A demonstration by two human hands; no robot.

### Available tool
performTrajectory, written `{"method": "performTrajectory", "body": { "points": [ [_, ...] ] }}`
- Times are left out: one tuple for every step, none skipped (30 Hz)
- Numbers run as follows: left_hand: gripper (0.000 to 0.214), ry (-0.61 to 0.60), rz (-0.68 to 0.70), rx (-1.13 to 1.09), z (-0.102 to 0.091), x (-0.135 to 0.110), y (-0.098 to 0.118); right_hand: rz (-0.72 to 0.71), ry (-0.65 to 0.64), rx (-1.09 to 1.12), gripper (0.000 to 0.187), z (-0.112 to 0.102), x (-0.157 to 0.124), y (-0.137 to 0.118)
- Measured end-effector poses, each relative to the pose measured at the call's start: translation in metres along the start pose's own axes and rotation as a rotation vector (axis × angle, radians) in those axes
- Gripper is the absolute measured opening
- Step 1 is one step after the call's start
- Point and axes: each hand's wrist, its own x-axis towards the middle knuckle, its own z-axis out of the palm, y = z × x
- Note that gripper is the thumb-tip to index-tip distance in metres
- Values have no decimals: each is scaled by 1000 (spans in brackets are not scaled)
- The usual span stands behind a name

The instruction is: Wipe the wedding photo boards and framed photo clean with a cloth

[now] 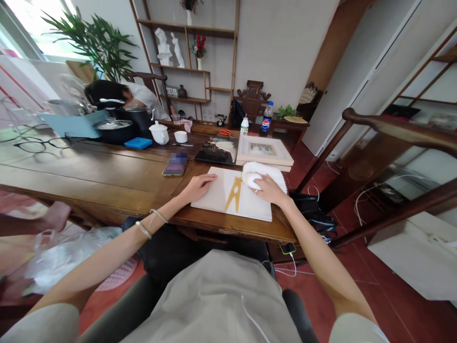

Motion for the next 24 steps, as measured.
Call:
{"method": "performTrajectory", "body": {
  "points": [
    [37, -3, 1, -2, 0, 0, 0, -11, 22, 2, 29, 2, 1, -2],
    [37, -4, 2, -4, 0, 0, 0, -23, 41, 4, 29, 3, 0, -5],
    [37, -4, 2, -6, 0, 0, 1, -35, 56, 7, 29, 4, -4, -9],
    [37, -2, 1, -8, 0, 0, 1, -49, 61, 13, 27, 3, -11, -15],
    [36, 1, 1, -10, 0, 0, 0, -62, 55, 23, 25, 2, -21, -22],
    [36, 3, 1, -11, 0, 0, 0, -77, 39, 36, 23, 0, -32, -31],
    [36, 5, 1, -11, 0, 0, 0, -92, 18, 52, 23, -3, -45, -40],
    [36, 5, 3, -9, 1, 0, 0, -102, -6, 68, 24, -6, -58, -49],
    [36, 5, 5, -5, 1, -1, 0, -102, -32, 79, 28, -9, -71, -58],
    [36, 3, 8, 0, 1, 0, -1, -95, -53, 86, 31, -12, -82, -66],
    [36, 2, 10, 5, 1, 0, -1, -85, -69, 91, 34, -15, -91, -73],
    [37, 0, 13, 11, 1, 0, -1, -75, -78, 94, 36, -16, -97, -77],
    [37, -1, 15, 16, 1, 0, -1, -71, -83, 98, 37, -17, -101, -79],
    [37, -1, 15, 18, 1, 0, -1, -72, -83, 104, 37, -18, -101, -79],
    [37, 0, 14, 18, 1, 0, -1, -79, -77, 111, 37, -17, -98, -77],
    [37, 0, 13, 16, 1, 0, -1, -88, -67, 115, 35, -15, -92, -73],
    [37, 0, 11, 13, 1, 0, -1, -97, -55, 114, 33, -13, -84, -66],
    [37, -2, 9, 9, 1, 0, -1, -103, -40, 105, 30, -11, -74, -59],
    [37, -4, 7, 6, 1, 0, -1, -105, -23, 90, 27, -9, -62, -51],
    [36, -5, 6, 4, 1, 0, -1, -102, -6, 70, 24, -6, -49, -42],
    [36, -6, 6, 2, 1, 1, -1, -96, 7, 50, 23, -4, -36, -34],
    [36, -6, 7, 1, 0, 1, -2, -83, 17, 32, 24, -1, -24, -26],
    [36, -5, 9, 0, 0, 1, -2, -65, 24, 19, 27, 0, -12, -19],
    [36, -5, 11, -2, 0, 0, -2, -41, 29, 8, 30, 2, -2, -14]
  ]
}}
